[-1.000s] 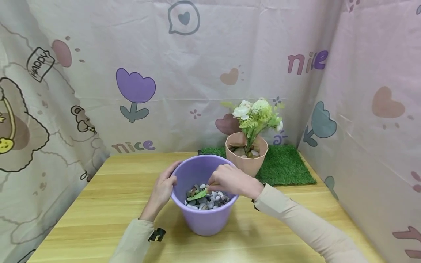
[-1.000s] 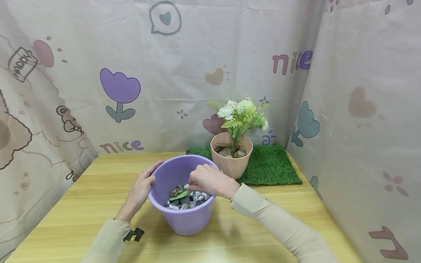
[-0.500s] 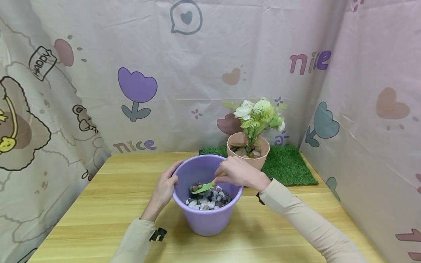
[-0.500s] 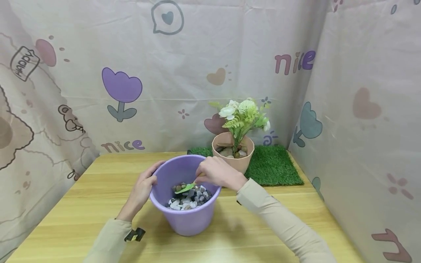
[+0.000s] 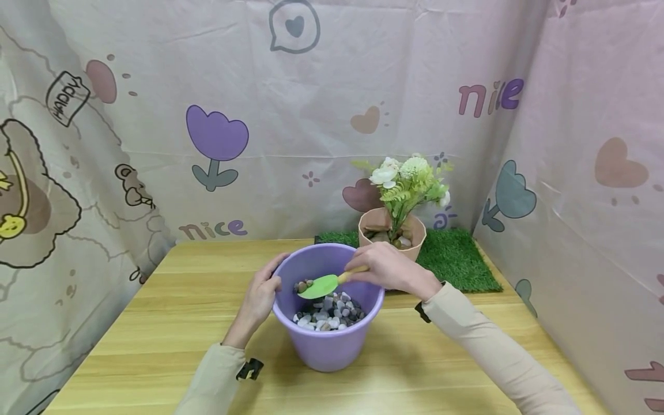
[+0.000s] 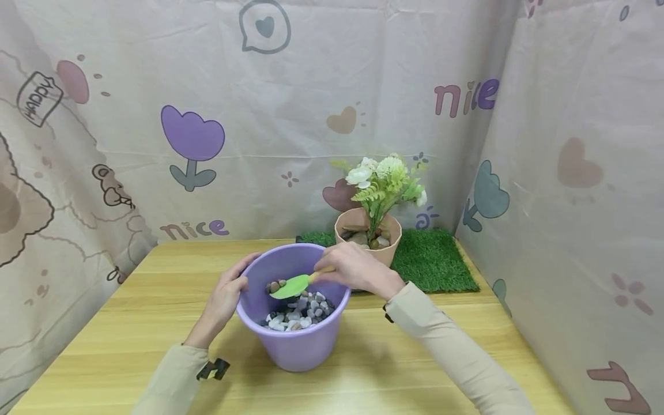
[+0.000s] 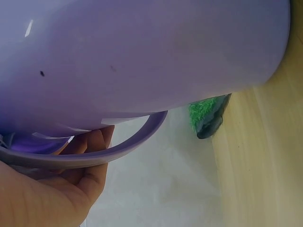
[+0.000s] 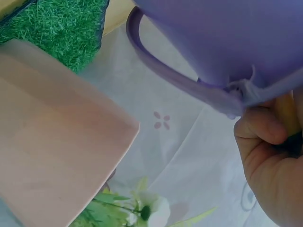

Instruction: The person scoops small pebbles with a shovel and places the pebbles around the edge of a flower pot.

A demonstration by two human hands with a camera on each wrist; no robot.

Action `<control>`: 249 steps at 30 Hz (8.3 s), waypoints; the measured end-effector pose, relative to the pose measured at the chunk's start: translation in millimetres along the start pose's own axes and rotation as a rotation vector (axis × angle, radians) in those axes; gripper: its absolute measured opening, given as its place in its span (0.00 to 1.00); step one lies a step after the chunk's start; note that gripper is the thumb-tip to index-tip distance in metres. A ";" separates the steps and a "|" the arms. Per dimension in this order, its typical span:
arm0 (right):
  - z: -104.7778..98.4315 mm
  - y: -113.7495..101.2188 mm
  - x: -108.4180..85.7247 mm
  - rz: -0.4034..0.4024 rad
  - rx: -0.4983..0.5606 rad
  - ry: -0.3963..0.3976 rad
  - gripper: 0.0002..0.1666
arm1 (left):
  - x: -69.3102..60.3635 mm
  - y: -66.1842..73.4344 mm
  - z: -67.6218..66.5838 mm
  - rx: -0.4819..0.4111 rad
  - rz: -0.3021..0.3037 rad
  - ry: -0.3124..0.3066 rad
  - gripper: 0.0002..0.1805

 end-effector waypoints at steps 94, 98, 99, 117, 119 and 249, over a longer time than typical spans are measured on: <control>-77.1 35.6 -143.2 0.445 -0.104 0.409 0.12 | 0.1 -0.2 0.8 -0.021 -0.022 -0.029 0.38; -79.6 38.8 -147.7 0.478 -0.145 0.383 0.12 | 0.1 0.3 0.9 -0.021 -0.022 -0.033 0.37; -80.6 39.7 -148.7 0.490 -0.151 0.377 0.12 | 0.0 0.5 0.9 -0.023 -0.022 -0.034 0.37; -91.3 63.0 -176.5 0.627 -0.227 0.319 0.14 | -0.9 -0.7 1.6 -0.023 -0.018 -0.031 0.38; -92.1 65.0 -178.3 0.649 -0.218 0.317 0.15 | -0.2 -0.9 1.8 -0.026 -0.011 -0.028 0.38; 44.7 75.0 -296.6 1.013 0.280 -0.155 0.10 | -2.2 3.8 2.9 0.013 0.029 -0.011 0.36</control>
Point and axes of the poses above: each hand's wrist, its own x-axis towards the middle knuckle, its own z-axis out of the palm, y = z × x, the point moved 7 cm from there along x, towards the middle knuckle, and after that the axes turned 13 degrees about -z, right-handed, at the moved point
